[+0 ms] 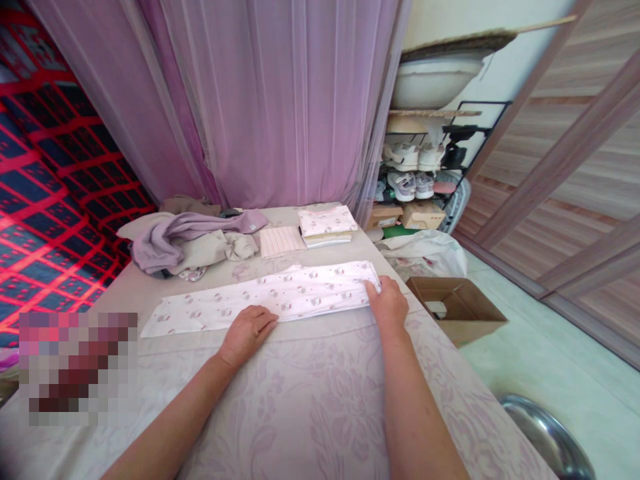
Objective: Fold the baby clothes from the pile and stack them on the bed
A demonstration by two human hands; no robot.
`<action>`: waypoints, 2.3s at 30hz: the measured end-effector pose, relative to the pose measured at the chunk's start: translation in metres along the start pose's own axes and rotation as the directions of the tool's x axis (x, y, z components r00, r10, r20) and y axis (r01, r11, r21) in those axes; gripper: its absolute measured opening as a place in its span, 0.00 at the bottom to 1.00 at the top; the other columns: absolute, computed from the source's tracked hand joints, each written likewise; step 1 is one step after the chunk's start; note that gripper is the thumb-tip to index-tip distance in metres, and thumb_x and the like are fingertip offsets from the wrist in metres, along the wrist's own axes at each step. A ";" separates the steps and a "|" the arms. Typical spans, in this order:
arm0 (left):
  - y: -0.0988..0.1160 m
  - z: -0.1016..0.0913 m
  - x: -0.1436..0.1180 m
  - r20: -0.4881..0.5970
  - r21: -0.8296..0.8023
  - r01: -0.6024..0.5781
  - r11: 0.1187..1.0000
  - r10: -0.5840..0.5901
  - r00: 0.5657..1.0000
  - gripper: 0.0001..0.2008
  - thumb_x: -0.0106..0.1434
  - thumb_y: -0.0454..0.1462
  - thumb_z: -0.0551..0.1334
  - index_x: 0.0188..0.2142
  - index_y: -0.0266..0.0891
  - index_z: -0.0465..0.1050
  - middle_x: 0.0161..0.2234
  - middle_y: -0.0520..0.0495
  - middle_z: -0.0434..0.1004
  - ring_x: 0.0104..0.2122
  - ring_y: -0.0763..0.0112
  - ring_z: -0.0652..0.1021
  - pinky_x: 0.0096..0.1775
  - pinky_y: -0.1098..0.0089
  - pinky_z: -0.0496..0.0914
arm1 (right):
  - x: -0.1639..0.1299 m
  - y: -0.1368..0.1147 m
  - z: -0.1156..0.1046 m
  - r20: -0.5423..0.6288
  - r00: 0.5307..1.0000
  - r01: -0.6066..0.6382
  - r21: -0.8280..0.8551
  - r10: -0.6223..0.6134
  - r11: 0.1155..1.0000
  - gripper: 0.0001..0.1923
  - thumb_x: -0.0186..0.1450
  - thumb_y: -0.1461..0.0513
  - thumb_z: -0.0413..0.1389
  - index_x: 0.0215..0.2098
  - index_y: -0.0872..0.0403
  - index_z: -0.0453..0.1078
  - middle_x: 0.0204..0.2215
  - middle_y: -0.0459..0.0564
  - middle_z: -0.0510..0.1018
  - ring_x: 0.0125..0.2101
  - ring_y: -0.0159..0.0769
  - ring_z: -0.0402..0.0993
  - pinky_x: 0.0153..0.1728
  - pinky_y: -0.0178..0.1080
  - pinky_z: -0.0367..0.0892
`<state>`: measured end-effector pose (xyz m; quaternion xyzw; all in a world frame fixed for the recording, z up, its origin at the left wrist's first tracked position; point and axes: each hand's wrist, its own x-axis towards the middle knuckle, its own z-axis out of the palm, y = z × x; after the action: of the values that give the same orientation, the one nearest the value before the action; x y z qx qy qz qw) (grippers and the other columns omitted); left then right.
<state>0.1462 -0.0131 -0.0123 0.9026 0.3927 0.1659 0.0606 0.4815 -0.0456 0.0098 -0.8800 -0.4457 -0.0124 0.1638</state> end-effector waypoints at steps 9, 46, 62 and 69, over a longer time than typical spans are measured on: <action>-0.005 -0.005 -0.012 0.096 -0.124 0.011 0.992 0.001 0.995 0.12 0.66 0.41 0.54 0.46 0.45 0.70 0.59 0.46 0.66 0.61 0.59 0.63 0.60 0.48 0.55 | -0.002 0.013 0.015 -0.199 0.975 0.118 0.107 -0.095 0.987 0.21 0.65 0.56 0.47 0.51 0.58 0.70 0.43 0.60 0.75 0.44 0.47 0.70 0.43 0.44 0.64; 0.064 0.025 0.029 0.176 -0.163 -0.115 0.980 0.143 0.974 0.21 0.65 0.41 0.55 0.58 0.44 0.64 0.64 0.44 0.59 0.64 0.55 0.57 0.62 0.45 0.50 | -0.019 -0.039 0.028 0.285 0.743 0.628 0.016 -0.606 0.778 0.28 0.69 0.52 0.43 0.64 0.53 0.56 0.66 0.56 0.53 0.65 0.46 0.47 0.62 0.54 0.44; -0.026 -0.014 0.162 0.185 -0.082 0.325 0.942 -0.306 0.934 0.14 0.63 0.36 0.54 0.44 0.41 0.76 0.46 0.45 0.78 0.46 0.63 0.76 0.47 0.66 0.67 | -0.024 -0.023 0.035 0.147 0.790 0.607 -0.046 -0.596 0.793 0.27 0.68 0.53 0.44 0.62 0.54 0.59 0.64 0.58 0.58 0.64 0.46 0.51 0.61 0.51 0.46; -0.034 0.005 0.189 0.334 -0.114 0.233 0.966 -0.184 0.924 0.07 0.53 0.38 0.63 0.33 0.43 0.76 0.33 0.52 0.79 0.36 0.66 0.77 0.38 0.71 0.68 | -0.024 -0.019 0.041 0.067 0.771 0.635 -0.014 -0.633 0.772 0.26 0.67 0.54 0.47 0.61 0.53 0.62 0.63 0.58 0.60 0.63 0.47 0.53 0.60 0.52 0.48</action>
<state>0.2450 0.1480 0.0221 0.8632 0.4578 0.0388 0.2093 0.4469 -0.0417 -0.0281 -0.6811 -0.7204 -0.0492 0.1212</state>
